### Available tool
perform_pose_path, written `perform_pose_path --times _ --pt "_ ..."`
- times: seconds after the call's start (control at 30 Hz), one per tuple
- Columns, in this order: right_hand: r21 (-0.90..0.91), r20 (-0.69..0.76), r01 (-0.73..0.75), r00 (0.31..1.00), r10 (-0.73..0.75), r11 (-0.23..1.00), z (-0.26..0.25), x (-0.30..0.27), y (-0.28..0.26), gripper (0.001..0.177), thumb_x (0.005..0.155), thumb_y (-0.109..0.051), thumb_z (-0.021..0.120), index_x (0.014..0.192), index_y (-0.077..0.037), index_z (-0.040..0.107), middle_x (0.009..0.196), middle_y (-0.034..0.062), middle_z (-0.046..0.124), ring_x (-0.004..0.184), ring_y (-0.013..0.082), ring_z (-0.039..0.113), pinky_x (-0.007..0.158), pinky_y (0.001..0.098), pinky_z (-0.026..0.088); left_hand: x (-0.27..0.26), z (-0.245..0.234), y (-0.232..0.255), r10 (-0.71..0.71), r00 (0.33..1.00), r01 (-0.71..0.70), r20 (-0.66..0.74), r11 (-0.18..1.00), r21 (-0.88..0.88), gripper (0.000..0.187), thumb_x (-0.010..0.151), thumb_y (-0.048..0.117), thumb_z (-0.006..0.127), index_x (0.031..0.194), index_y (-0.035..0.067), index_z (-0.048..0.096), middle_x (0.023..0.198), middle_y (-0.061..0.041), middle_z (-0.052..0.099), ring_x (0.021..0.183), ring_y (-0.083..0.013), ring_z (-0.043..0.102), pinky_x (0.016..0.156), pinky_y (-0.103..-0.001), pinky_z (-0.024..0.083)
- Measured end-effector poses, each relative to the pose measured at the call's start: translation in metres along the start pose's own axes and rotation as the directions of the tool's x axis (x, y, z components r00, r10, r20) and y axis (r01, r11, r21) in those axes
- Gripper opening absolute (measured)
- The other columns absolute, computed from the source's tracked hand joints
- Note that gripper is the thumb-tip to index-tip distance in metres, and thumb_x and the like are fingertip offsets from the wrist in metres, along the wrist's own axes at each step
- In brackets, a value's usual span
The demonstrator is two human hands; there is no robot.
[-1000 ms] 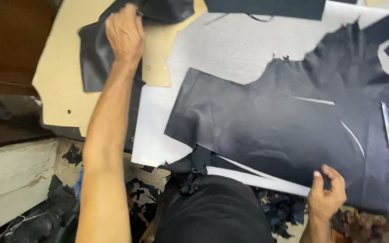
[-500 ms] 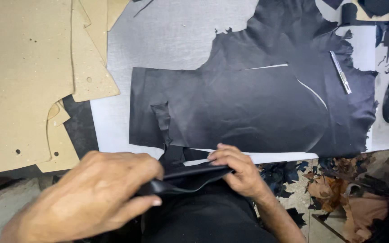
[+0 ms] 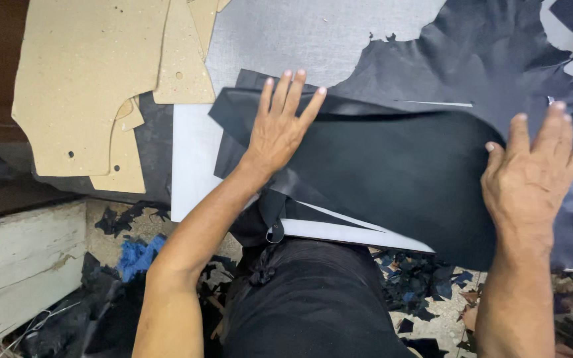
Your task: The person uses a utility knife to cut black leather pieces on a white worktable. They place cardboard templates on the leather, trace around them, and cut out the shapes. Cut pieces are set aside on the table.
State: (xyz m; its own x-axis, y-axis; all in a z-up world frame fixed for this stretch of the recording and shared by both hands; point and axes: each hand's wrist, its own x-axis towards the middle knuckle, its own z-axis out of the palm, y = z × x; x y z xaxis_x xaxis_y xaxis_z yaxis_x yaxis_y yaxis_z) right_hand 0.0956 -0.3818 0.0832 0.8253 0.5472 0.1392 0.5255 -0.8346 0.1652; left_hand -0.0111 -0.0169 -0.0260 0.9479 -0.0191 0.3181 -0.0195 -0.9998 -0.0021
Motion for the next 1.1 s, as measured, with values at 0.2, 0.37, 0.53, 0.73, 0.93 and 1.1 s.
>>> perform_pose_path --times 0.2,0.37,0.53,0.73,0.93,1.1 --pt "0.339 0.031 0.144 0.986 -0.164 0.93 0.075 -0.049 -0.032 0.067 0.092 -0.038 0.072 0.146 -0.002 0.056 0.158 0.0286 0.042 0.148 0.0445 0.039 0.119 0.0632 0.03 -0.054 -0.002 0.032 -0.043 0.97 0.105 0.241 0.962 -0.251 0.059 0.094 0.036 0.067 0.147 0.015 0.051 0.158 -0.018 0.04 0.146 -0.0383 0.033 0.119 -0.056 0.026" --pt "0.271 0.097 0.073 0.99 -0.103 0.96 0.098 -0.104 0.006 0.055 0.092 -0.04 0.068 0.138 -0.011 0.066 0.155 0.0193 0.053 0.147 0.0368 0.046 0.116 0.0634 0.033 -0.082 -0.015 0.069 -0.016 0.927 0.164 0.376 0.916 -0.366 0.063 0.091 0.035 0.069 0.145 0.006 0.053 0.138 -0.018 0.055 0.129 -0.0361 0.049 0.107 -0.052 0.038" --pt "0.267 0.025 0.026 0.999 -0.034 0.963 0.128 -0.124 0.07 0.032 0.099 -0.032 0.072 0.124 -0.013 0.073 0.145 0.0071 0.064 0.142 0.0252 0.054 0.121 0.0557 0.038 -0.084 -0.004 0.117 -0.032 0.932 0.183 0.361 0.901 -0.393 0.039 0.096 0.013 0.067 0.134 0.006 0.065 0.122 -0.012 0.065 0.116 -0.0307 0.062 0.1 -0.042 0.051" --pt "0.286 -0.023 0.108 0.994 -0.106 0.952 0.133 -0.121 0.092 0.034 0.095 -0.027 0.074 0.126 -0.012 0.072 0.144 0.0092 0.062 0.138 0.0292 0.054 0.117 0.0495 0.041 -0.078 -0.018 0.111 0.102 0.873 0.311 0.478 0.638 -0.704 0.026 0.082 0.006 0.071 0.108 0.006 0.074 0.11 -0.012 0.073 0.106 -0.0333 0.068 0.094 -0.045 0.052" --pt "0.337 -0.06 0.298 0.954 -0.295 0.893 0.101 -0.093 0.021 0.045 0.083 -0.029 0.076 0.124 -0.01 0.073 0.142 0.0168 0.061 0.131 0.0363 0.056 0.104 0.0504 0.044 -0.011 -0.015 -0.021 -0.416 0.91 0.41 0.004 0.895 -0.175 0.011 0.093 0.003 0.066 0.1 0.008 0.072 0.098 -0.015 0.067 0.1 -0.0363 0.063 0.088 -0.048 0.049" --pt "0.337 -0.038 0.299 0.952 -0.304 0.893 0.093 -0.083 -0.009 0.046 0.082 -0.03 0.076 0.123 -0.011 0.073 0.141 0.0159 0.061 0.128 0.0356 0.055 0.103 0.0494 0.043 -0.024 0.008 -0.021 -0.566 0.822 0.564 -0.056 0.824 -0.054 0.052 0.083 0.02 0.078 0.133 0.007 0.065 0.129 -0.019 0.061 0.117 -0.0375 0.057 0.094 -0.054 0.046"
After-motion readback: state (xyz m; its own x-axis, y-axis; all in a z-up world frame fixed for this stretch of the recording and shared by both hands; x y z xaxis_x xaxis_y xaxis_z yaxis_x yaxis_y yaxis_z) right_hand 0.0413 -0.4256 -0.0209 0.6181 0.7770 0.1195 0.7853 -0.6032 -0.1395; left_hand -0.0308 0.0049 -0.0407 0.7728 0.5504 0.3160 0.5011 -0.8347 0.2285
